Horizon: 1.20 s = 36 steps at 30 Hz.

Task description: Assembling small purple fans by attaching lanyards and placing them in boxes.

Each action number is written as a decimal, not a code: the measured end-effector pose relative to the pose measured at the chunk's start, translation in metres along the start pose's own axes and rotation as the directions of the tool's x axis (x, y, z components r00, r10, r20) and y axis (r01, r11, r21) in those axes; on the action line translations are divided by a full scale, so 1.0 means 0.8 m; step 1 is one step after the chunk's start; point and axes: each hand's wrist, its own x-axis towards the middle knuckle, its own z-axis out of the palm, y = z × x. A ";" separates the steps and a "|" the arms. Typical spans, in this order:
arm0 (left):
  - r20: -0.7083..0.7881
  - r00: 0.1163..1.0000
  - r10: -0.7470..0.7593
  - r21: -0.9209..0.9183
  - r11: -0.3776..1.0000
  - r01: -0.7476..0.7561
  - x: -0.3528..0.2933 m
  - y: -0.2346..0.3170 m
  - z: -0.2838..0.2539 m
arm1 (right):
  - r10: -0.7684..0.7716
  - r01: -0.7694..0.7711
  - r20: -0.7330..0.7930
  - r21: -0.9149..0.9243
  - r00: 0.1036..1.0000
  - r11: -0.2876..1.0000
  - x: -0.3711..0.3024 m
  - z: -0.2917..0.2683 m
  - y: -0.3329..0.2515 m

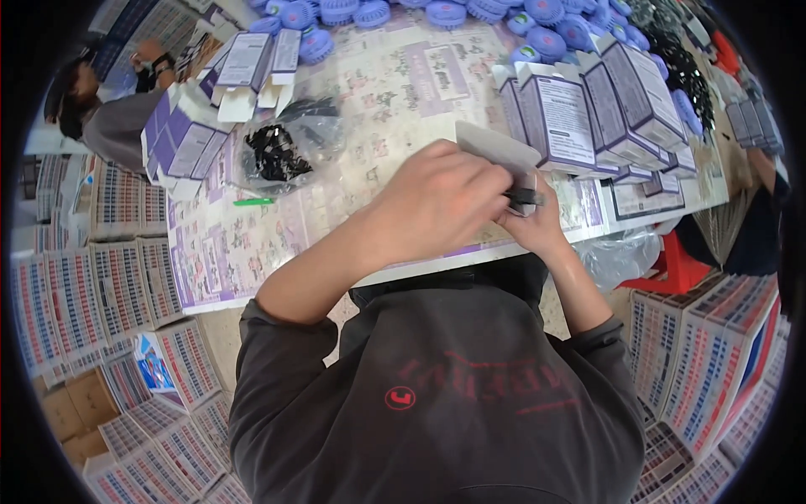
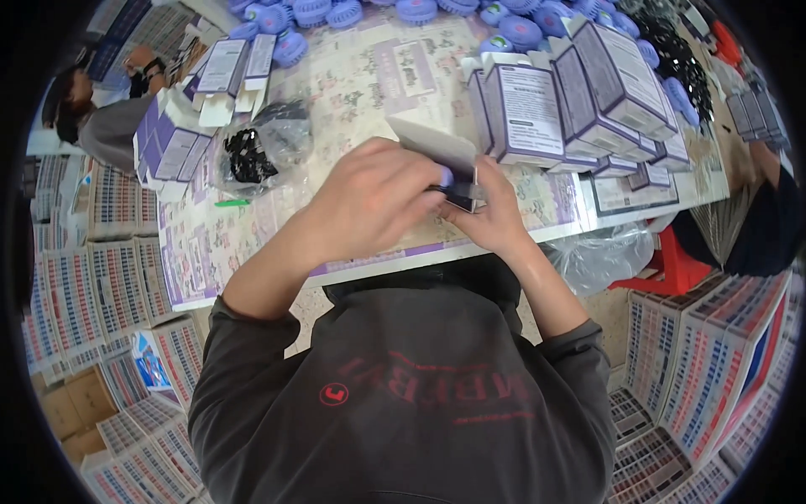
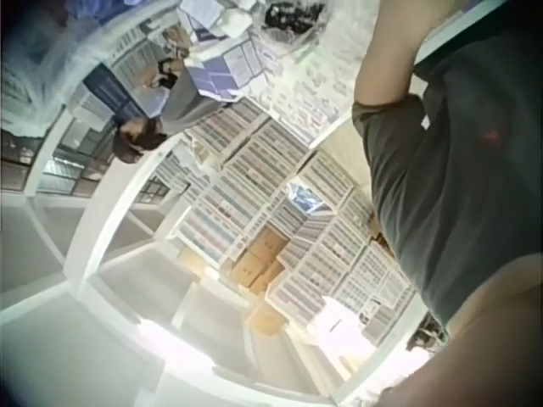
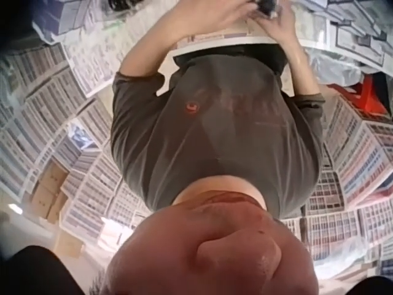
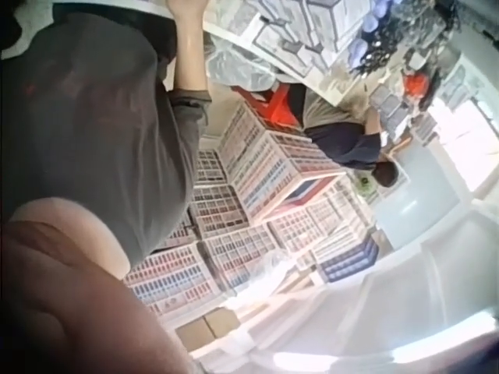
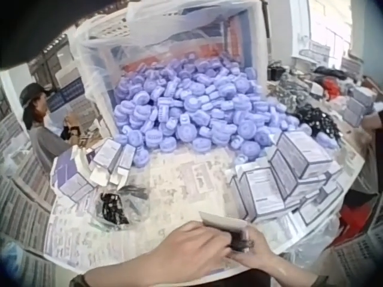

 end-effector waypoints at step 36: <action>-0.155 0.714 -0.683 -0.817 0.495 0.295 0.069 -0.076 0.045 | -0.315 0.291 0.048 -0.531 0.948 0.796 0.013 -0.144 -0.102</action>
